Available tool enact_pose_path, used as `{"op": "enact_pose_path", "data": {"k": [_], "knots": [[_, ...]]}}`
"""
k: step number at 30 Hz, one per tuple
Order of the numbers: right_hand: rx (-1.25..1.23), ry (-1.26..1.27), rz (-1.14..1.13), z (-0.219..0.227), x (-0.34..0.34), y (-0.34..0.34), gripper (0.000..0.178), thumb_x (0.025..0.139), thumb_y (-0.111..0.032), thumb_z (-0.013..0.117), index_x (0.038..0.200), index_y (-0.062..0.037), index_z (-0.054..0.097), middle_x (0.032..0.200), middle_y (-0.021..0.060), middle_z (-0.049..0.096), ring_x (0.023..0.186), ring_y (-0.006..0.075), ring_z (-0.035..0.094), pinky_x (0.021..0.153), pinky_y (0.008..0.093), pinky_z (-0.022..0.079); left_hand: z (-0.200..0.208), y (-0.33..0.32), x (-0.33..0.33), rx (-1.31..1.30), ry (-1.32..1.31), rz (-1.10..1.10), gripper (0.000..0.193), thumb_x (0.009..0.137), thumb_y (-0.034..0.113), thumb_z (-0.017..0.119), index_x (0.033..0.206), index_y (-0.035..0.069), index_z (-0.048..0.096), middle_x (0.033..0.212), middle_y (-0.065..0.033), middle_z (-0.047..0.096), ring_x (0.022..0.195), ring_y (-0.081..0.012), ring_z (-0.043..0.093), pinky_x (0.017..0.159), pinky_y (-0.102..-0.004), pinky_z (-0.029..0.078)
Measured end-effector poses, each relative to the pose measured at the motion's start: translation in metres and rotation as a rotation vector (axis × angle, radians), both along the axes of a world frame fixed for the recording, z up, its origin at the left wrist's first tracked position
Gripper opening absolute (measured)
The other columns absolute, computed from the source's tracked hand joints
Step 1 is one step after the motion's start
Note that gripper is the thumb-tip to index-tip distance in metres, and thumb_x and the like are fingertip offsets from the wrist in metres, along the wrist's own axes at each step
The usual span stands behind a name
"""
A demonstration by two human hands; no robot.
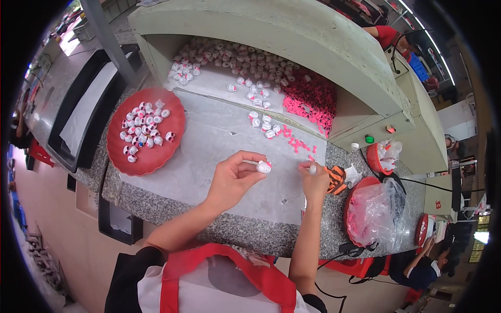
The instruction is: Applying glue and attaching small pink bow accessories to white cat figurines at a factory workbench.
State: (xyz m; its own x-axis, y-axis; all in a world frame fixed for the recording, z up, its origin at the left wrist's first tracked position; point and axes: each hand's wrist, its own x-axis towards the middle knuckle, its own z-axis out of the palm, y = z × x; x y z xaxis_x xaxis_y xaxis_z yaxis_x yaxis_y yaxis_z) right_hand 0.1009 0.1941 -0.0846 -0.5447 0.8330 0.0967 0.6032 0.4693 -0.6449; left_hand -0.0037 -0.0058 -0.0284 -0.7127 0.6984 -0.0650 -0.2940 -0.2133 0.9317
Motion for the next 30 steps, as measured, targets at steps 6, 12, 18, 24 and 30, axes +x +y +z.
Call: {"op": "enact_pose_path", "data": {"k": [6,12,18,24,30], "knots": [[-0.652,0.452,0.113,0.078,-0.006,-0.066,0.009,0.069,-0.002,0.065,0.076,0.0023,0.061,0.068,0.0061,0.059,0.054,0.0103,0.053,0.05,0.0196,0.042,-0.006,0.007,0.003,-0.042,0.042,0.06,0.027,0.076,-0.007,0.056,0.102,-0.002,0.051,0.095,-0.0105,0.059,0.086,-0.0118,0.058,0.074,-0.0219,0.047],[-0.734,0.522,0.205,0.08,-0.017,-0.076,0.014,0.068,0.001,0.067,0.079,0.0028,0.059,0.068,0.0068,0.06,0.054,0.0095,0.053,0.051,0.0196,0.042,0.002,0.017,0.003,0.043,0.069,0.024,0.027,0.076,-0.01,0.054,0.103,-0.004,0.051,0.105,-0.0133,0.055,0.092,-0.0145,0.057,0.079,-0.0247,0.048],[-0.751,0.52,0.215,0.082,-0.014,-0.074,0.015,0.069,-0.001,0.069,0.081,0.0018,0.06,0.069,0.0027,0.059,0.061,0.0051,0.051,0.055,0.0169,0.04,0.004,0.011,-0.004,0.135,0.072,-0.095,0.027,0.077,-0.012,0.052,0.103,-0.005,0.051,0.113,-0.0159,0.051,0.101,-0.019,0.053,0.085,-0.0292,0.046],[-0.691,0.527,0.278,0.088,-0.014,-0.08,0.018,0.069,0.0,0.068,0.085,0.0003,0.061,0.074,0.0017,0.059,0.065,0.005,0.052,0.058,0.0179,0.041,0.012,0.008,-0.003,0.122,0.01,-0.11,0.025,0.08,-0.006,0.051,0.105,-0.005,0.053,0.111,-0.0154,0.052,0.1,-0.0196,0.054,0.085,-0.0297,0.045],[-0.589,0.492,0.35,0.089,-0.016,-0.08,0.019,0.068,0.005,0.067,0.086,0.002,0.062,0.075,0.0022,0.058,0.067,0.0059,0.052,0.058,0.0174,0.04,0.001,0.008,0.0,0.181,0.111,-0.056,0.023,0.082,-0.005,0.049,0.105,-0.005,0.053,0.107,-0.014,0.054,0.096,-0.0191,0.055,0.083,-0.0301,0.045]]}}
